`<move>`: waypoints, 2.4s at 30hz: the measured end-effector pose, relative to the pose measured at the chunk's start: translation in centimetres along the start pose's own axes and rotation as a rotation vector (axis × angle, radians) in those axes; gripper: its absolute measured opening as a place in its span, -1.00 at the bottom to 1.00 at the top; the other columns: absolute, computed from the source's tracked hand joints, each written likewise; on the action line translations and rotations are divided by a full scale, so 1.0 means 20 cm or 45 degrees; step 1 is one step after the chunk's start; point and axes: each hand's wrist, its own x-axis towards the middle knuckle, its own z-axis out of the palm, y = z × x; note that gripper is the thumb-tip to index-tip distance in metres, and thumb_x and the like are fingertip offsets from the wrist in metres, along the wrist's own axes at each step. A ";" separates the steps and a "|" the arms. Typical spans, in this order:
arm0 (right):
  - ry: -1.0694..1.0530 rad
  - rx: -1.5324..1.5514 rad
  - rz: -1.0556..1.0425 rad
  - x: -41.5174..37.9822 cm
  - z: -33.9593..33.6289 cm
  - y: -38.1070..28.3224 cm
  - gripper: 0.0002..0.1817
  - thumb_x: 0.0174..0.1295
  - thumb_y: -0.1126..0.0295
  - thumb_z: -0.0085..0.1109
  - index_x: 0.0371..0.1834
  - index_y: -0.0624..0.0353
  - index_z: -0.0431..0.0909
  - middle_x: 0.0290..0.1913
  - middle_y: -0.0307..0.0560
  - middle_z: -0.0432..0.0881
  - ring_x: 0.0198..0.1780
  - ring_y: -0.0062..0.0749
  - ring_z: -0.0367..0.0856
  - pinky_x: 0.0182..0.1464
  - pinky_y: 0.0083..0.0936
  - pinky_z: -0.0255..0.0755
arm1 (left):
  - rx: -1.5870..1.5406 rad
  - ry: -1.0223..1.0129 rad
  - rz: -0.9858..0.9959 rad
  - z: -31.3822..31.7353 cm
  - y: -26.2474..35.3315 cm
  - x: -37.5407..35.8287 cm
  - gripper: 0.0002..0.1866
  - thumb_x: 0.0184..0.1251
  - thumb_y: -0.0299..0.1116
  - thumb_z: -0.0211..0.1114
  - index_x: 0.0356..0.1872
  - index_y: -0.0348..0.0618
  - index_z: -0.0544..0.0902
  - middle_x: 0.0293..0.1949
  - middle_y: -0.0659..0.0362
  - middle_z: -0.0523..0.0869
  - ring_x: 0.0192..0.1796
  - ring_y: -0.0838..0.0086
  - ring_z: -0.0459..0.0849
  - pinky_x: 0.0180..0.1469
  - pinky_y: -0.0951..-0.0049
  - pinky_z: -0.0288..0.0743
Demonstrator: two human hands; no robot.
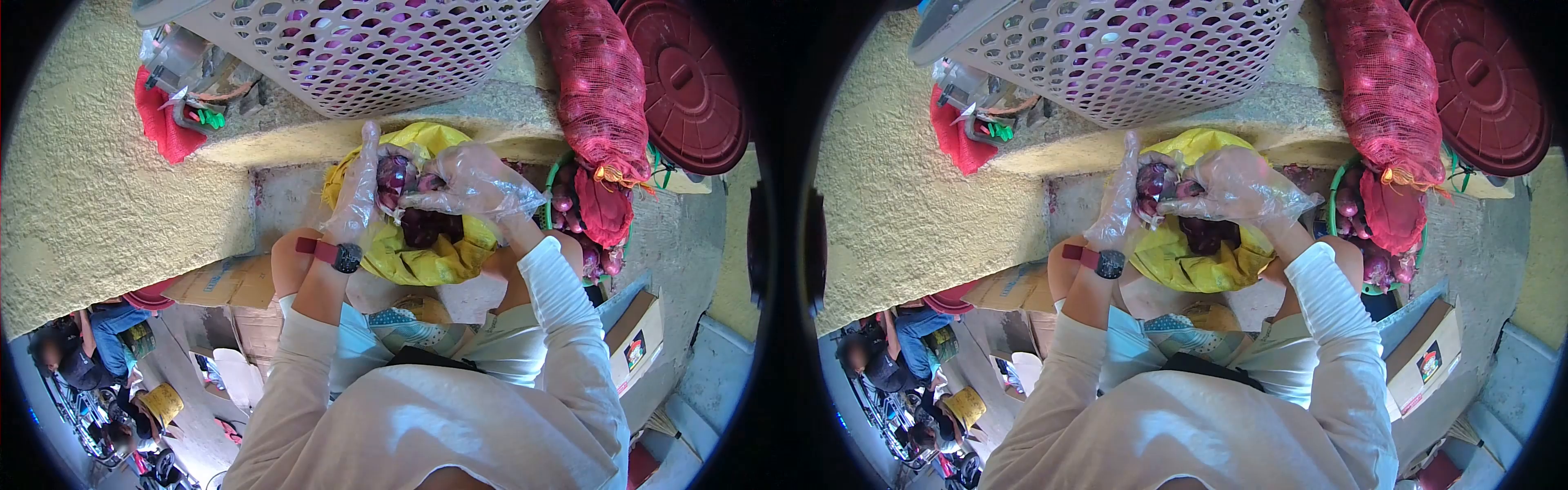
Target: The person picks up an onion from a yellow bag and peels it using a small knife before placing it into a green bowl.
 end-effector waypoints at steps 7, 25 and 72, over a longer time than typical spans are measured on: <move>0.024 -0.122 -0.197 -0.01 0.06 0.03 -0.12 0.03 -0.58 0.20 -0.61 0.21 0.63 -0.55 0.13 0.61 -0.41 0.09 0.67 -0.28 -0.08 0.49 | -0.185 0.065 -0.006 -0.02 -0.01 0.05 -0.22 0.50 0.42 0.03 -0.16 -0.27 0.68 -0.40 0.07 0.74 -0.43 0.36 0.75 -0.39 0.38 0.72; 0.331 0.009 0.052 -0.02 -0.03 -0.02 -0.30 -0.11 -0.27 0.57 -0.24 0.18 0.69 -0.29 0.15 0.74 -0.16 0.10 0.74 -0.06 -0.07 0.57 | -0.585 -0.215 -0.105 -0.08 -0.08 0.14 -0.35 0.55 0.18 0.20 0.07 -0.38 0.64 -0.05 -0.12 0.78 -0.15 0.20 0.82 -0.01 0.25 0.83; 0.528 0.235 0.050 0.01 0.07 0.02 -0.35 -0.11 -0.04 0.70 -0.22 0.28 0.62 -0.32 0.16 0.71 -0.24 0.10 0.70 -0.14 -0.19 0.55 | -0.527 -0.353 -0.002 -0.14 -0.07 0.15 -0.71 0.57 -0.26 0.28 0.05 -0.31 0.68 -0.07 0.03 0.79 -0.05 0.33 0.79 -0.06 0.33 0.76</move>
